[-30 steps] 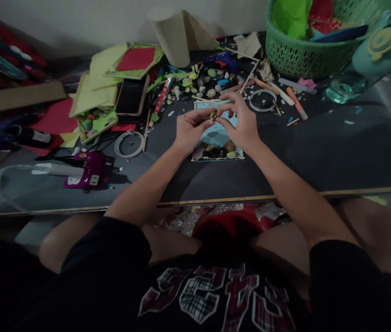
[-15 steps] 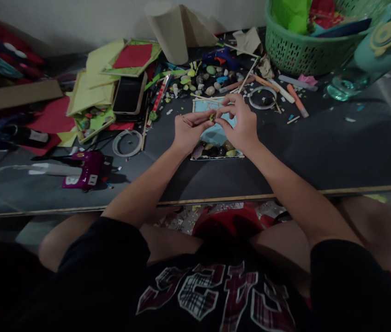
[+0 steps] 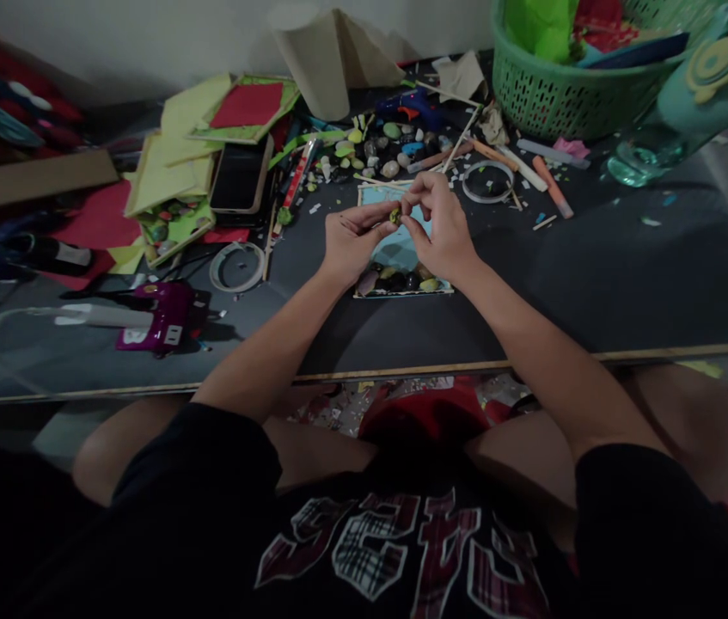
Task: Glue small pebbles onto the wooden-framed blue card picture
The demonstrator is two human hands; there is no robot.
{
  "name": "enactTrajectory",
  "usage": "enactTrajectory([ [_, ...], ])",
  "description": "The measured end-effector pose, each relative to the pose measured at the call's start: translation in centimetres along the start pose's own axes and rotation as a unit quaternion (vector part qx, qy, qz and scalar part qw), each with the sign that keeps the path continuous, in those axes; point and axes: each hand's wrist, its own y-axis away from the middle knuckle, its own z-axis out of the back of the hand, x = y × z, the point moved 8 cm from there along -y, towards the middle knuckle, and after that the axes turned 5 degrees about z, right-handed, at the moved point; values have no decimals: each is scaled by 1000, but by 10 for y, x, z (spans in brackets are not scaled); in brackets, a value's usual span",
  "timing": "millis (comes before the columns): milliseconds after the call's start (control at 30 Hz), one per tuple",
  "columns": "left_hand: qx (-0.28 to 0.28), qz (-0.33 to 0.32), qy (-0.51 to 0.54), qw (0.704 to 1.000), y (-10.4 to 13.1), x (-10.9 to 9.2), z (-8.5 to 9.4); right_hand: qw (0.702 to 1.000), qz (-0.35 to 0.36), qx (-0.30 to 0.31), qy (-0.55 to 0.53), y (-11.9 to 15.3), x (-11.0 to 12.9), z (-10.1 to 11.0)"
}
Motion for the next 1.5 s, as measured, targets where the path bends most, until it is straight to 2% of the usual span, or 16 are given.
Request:
enactTrajectory([
  [100, 5, -15, 4, 1000, 0, -1, -2, 1000, 25, 17, 4, 1, 1, -4],
  [267, 2, -22, 1, 1000, -1, 1, -3, 999, 52, 0, 2, 1, -2, -7],
  [433, 18, -14, 6, 1000, -2, 6, -3, 999, 33, -5, -33, 1, -2, -6],
  [700, 22, -35, -7, 999, -3, 0, -3, 999, -13, -40, 1, 3, -8, 3],
  [1000, 21, -16, -8, 1000, -1, -4, -4, 999, -17, -45, 20, 3, -5, 5],
  [1500, 16, -30, -24, 999, 1, -6, -4, 998, -18, -44, 49, 3, -6, 9],
])
